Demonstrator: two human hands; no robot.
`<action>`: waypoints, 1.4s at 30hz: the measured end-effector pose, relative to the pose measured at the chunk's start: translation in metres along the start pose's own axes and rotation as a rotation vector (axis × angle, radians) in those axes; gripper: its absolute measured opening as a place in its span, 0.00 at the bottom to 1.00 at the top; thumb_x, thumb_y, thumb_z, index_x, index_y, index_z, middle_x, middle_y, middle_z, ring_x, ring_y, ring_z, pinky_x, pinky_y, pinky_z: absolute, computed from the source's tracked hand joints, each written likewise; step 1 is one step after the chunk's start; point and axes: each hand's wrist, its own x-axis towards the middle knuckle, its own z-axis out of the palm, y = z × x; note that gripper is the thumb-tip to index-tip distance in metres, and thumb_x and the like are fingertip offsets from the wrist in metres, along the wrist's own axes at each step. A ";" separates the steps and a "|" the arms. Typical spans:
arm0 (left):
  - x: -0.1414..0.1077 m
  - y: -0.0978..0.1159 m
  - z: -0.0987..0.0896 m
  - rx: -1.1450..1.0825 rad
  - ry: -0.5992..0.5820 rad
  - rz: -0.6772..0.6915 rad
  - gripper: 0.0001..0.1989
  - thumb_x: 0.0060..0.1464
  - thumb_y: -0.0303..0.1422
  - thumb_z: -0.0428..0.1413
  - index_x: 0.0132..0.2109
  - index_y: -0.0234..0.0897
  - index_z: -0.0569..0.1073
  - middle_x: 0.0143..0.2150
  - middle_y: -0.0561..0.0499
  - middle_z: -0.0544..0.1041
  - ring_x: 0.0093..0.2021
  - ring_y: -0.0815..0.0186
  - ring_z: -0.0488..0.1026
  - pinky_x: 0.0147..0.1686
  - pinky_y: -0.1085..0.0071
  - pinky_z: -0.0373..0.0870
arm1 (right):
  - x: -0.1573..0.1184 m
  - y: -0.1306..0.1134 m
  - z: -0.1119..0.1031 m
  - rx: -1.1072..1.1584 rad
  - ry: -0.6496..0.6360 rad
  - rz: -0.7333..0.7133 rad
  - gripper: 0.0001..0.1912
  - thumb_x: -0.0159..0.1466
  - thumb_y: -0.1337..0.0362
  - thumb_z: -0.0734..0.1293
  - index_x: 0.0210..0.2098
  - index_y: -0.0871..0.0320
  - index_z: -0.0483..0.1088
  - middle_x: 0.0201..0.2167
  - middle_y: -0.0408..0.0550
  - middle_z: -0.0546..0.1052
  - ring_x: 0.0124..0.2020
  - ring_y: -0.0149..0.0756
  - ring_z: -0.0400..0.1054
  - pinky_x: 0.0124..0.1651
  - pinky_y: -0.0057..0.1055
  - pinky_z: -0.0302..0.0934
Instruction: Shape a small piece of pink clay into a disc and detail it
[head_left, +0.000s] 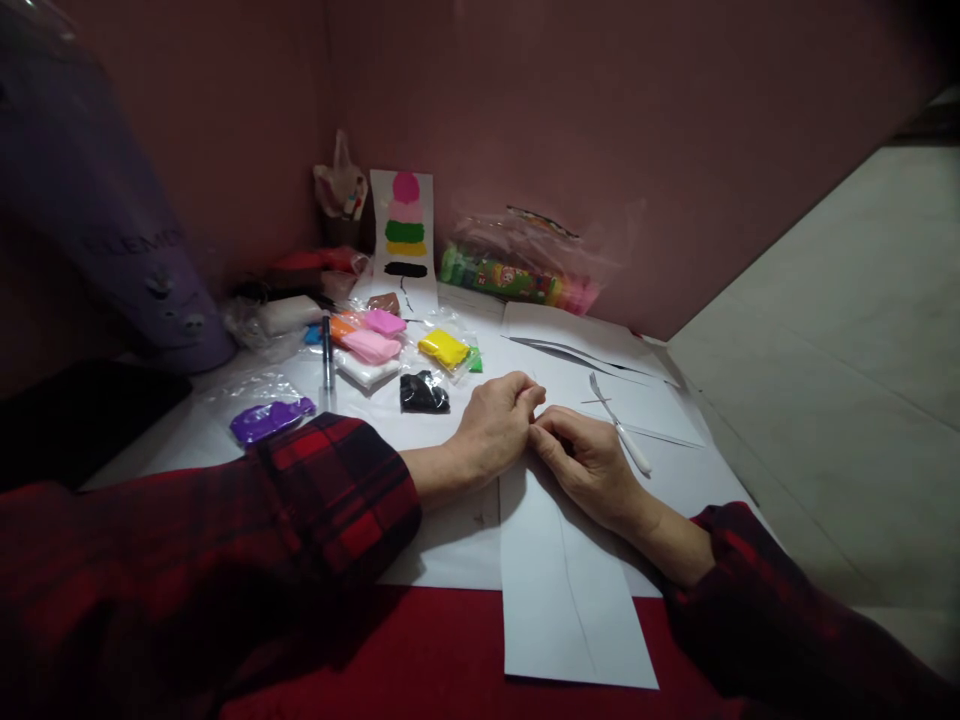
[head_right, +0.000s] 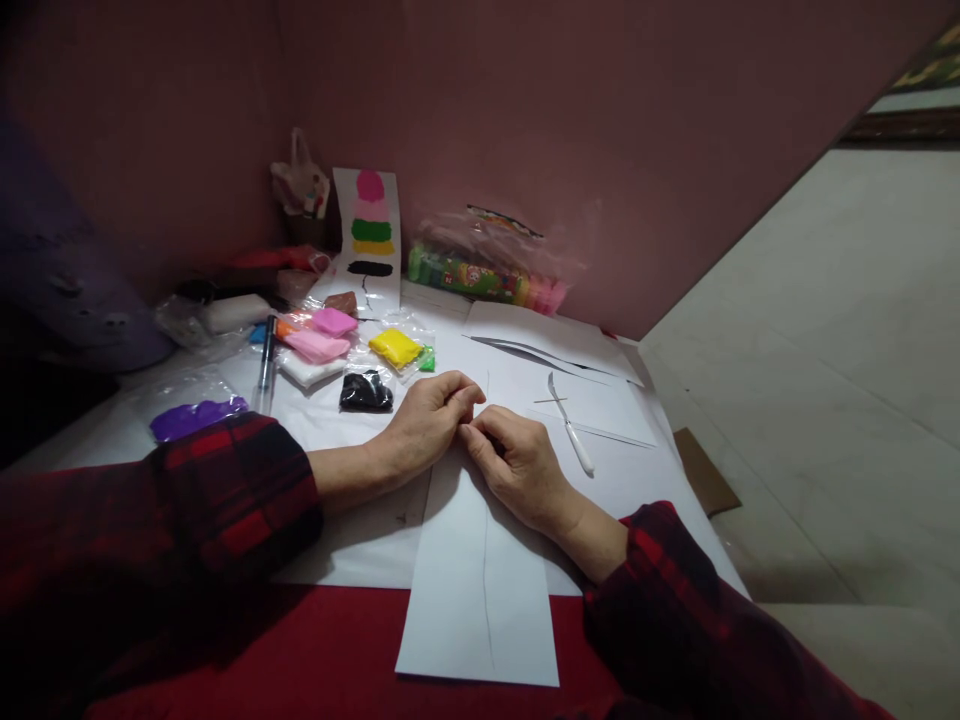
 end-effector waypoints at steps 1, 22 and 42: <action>0.000 0.000 0.000 -0.010 0.011 -0.007 0.10 0.57 0.30 0.48 0.29 0.36 0.70 0.23 0.55 0.67 0.28 0.68 0.65 0.31 0.71 0.61 | 0.000 -0.001 0.000 0.000 -0.002 0.004 0.12 0.66 0.67 0.61 0.25 0.58 0.66 0.23 0.43 0.68 0.24 0.31 0.60 0.29 0.30 0.55; -0.002 0.003 -0.001 -0.150 0.058 -0.025 0.06 0.55 0.35 0.54 0.34 0.36 0.71 0.24 0.55 0.70 0.27 0.69 0.68 0.28 0.73 0.64 | 0.001 -0.001 0.000 0.001 0.008 0.010 0.12 0.66 0.66 0.61 0.25 0.57 0.65 0.21 0.42 0.67 0.23 0.31 0.59 0.28 0.30 0.56; -0.001 0.000 -0.001 -0.141 0.064 0.010 0.07 0.55 0.32 0.52 0.37 0.36 0.74 0.29 0.53 0.72 0.30 0.69 0.68 0.32 0.72 0.64 | 0.002 -0.002 0.001 0.003 0.027 -0.015 0.13 0.65 0.68 0.61 0.24 0.57 0.64 0.21 0.41 0.66 0.23 0.30 0.58 0.28 0.29 0.55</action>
